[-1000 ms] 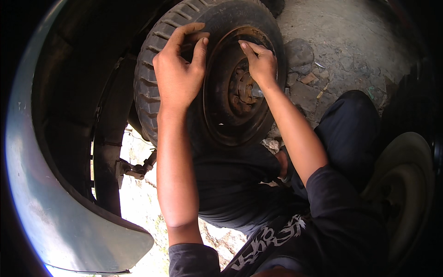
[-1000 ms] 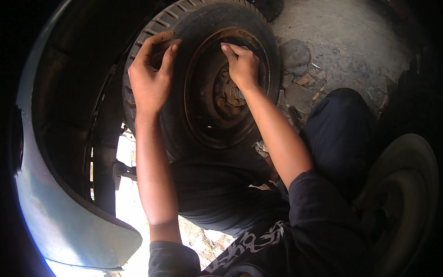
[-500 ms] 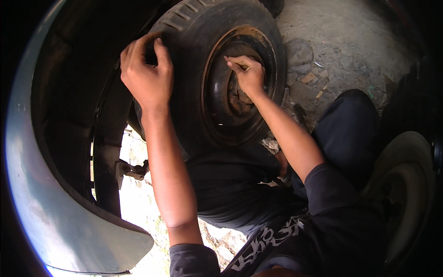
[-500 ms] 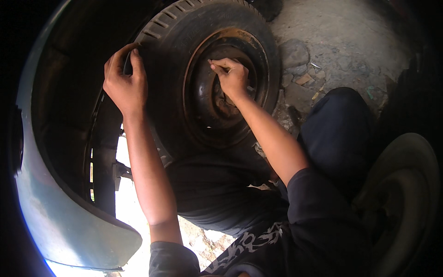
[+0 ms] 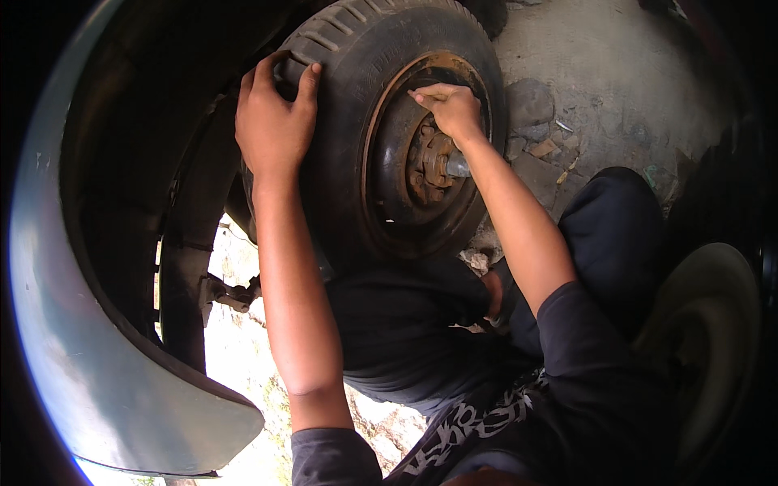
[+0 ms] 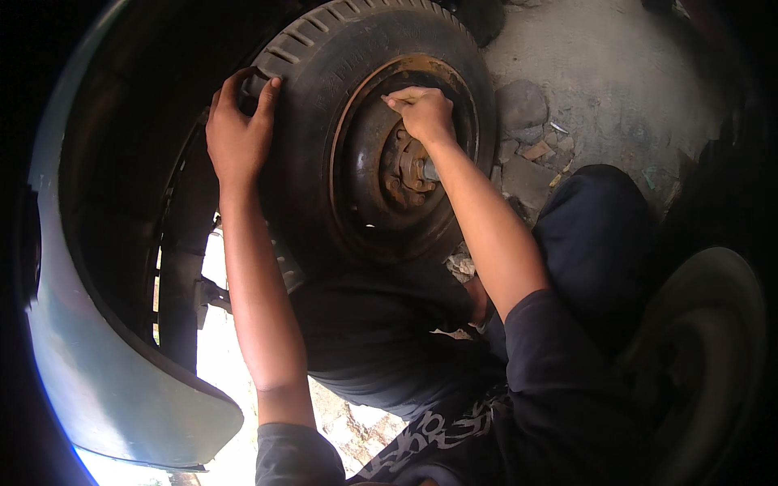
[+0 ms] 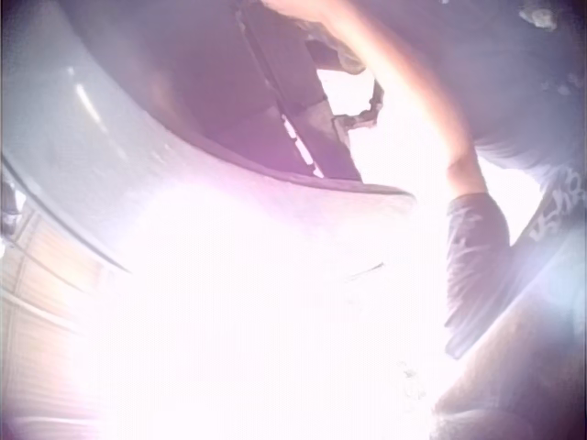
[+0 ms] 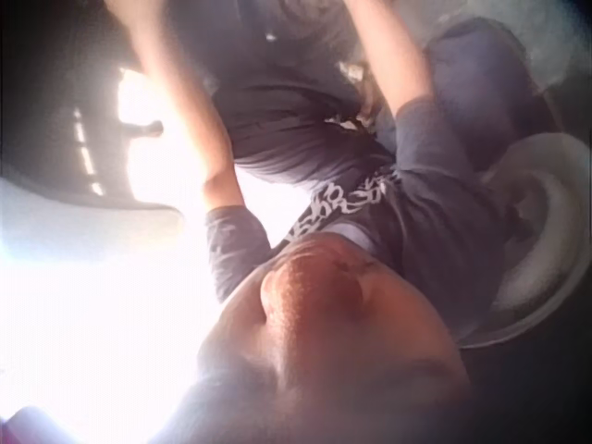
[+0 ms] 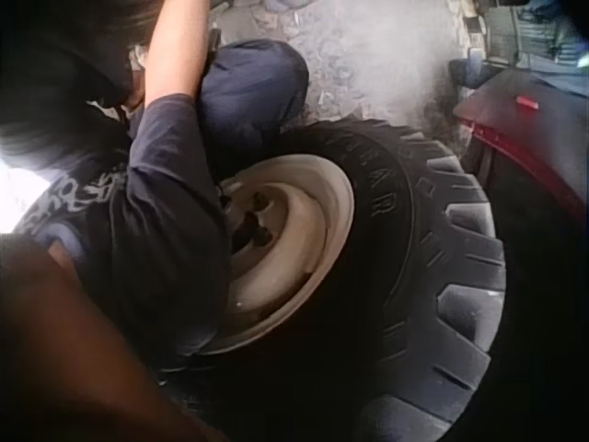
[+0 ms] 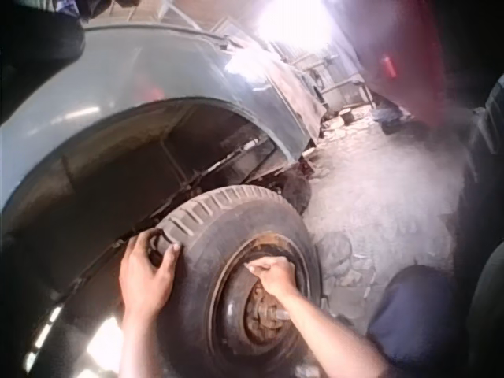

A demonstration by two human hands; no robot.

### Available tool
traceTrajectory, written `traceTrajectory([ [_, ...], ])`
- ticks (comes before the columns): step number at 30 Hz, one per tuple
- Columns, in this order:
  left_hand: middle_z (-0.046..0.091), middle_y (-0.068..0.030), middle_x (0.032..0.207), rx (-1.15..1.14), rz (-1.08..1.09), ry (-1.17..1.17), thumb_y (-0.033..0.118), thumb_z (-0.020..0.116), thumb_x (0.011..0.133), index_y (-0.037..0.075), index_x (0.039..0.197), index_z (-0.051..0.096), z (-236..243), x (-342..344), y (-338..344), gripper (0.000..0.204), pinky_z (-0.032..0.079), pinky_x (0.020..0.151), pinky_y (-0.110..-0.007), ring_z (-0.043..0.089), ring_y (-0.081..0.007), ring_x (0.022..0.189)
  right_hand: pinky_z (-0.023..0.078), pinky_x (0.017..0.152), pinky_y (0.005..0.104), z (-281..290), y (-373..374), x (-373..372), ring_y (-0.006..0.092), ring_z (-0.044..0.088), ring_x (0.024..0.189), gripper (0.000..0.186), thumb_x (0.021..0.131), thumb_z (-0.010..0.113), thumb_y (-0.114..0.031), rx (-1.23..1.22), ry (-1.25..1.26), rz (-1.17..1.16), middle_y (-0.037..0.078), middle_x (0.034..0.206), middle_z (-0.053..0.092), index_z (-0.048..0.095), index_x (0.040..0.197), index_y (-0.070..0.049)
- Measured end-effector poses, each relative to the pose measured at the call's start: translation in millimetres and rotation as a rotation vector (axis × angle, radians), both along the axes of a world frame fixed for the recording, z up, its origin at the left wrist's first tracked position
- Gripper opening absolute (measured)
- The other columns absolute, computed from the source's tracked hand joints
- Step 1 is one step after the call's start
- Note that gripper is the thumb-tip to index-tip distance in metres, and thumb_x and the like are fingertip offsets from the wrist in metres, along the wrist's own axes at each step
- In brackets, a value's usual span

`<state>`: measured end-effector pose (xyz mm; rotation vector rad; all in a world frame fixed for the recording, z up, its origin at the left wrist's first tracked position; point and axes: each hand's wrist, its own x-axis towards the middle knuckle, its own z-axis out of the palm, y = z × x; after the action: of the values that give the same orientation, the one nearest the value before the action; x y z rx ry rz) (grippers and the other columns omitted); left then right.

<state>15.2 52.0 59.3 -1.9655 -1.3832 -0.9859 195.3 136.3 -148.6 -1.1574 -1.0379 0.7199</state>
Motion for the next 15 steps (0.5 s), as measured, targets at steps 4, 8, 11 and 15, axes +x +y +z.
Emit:
traceTrajectory([
  [4,0.069,-0.0137,0.143,-0.02,0.032,0.015,0.056,0.078,0.094,0.018,0.14,0.071,0.8,-0.1,6.8,0.06,0.055,0.108,-0.05,0.066,-0.0367,0.133,0.061,0.099,0.0412,23.3,22.3,16.4,0.0367,0.078,0.105,0.013,0.094,0.085,-0.021,-0.01,-0.379,-0.091,0.016,0.109,0.082,0.088,0.102,-0.012],
  [8,0.067,-0.0128,0.148,-0.01,0.019,0.019,0.056,0.078,0.093,0.019,0.143,0.069,-3.3,0.7,4.8,0.062,0.054,0.11,-0.05,0.064,-0.0356,0.137,0.062,0.096,0.0458,34.3,30.1,13.0,0.0411,0.078,0.103,0.011,0.096,0.082,-0.017,0.01,-0.656,-0.12,0.023,0.105,0.08,0.087,0.1,-0.008],
  [11,0.066,-0.0127,0.149,-0.006,0.026,0.017,0.055,0.078,0.093,0.02,0.144,0.068,-6.3,-8.2,6.7,0.063,0.054,0.111,-0.05,0.064,-0.0354,0.138,0.063,0.093,0.047,30.7,15.5,7.1,0.0417,0.078,0.099,0.01,0.092,0.082,-0.01,0.234,-0.69,0.025,0.024,0.1,0.08,0.087,0.099,-0.005],
  [15,0.065,-0.0122,0.151,-0.017,0.025,-0.014,0.055,0.078,0.092,0.019,0.145,0.068,-5.3,2.4,6.3,0.065,0.052,0.113,-0.05,0.062,-0.0352,0.139,0.063,0.09,0.0438,34.7,19.0,31.6,0.038,0.079,0.095,0.014,0.091,0.082,-0.009,0.283,-0.726,-0.026,0.024,0.102,0.08,0.086,0.103,-0.003],
])
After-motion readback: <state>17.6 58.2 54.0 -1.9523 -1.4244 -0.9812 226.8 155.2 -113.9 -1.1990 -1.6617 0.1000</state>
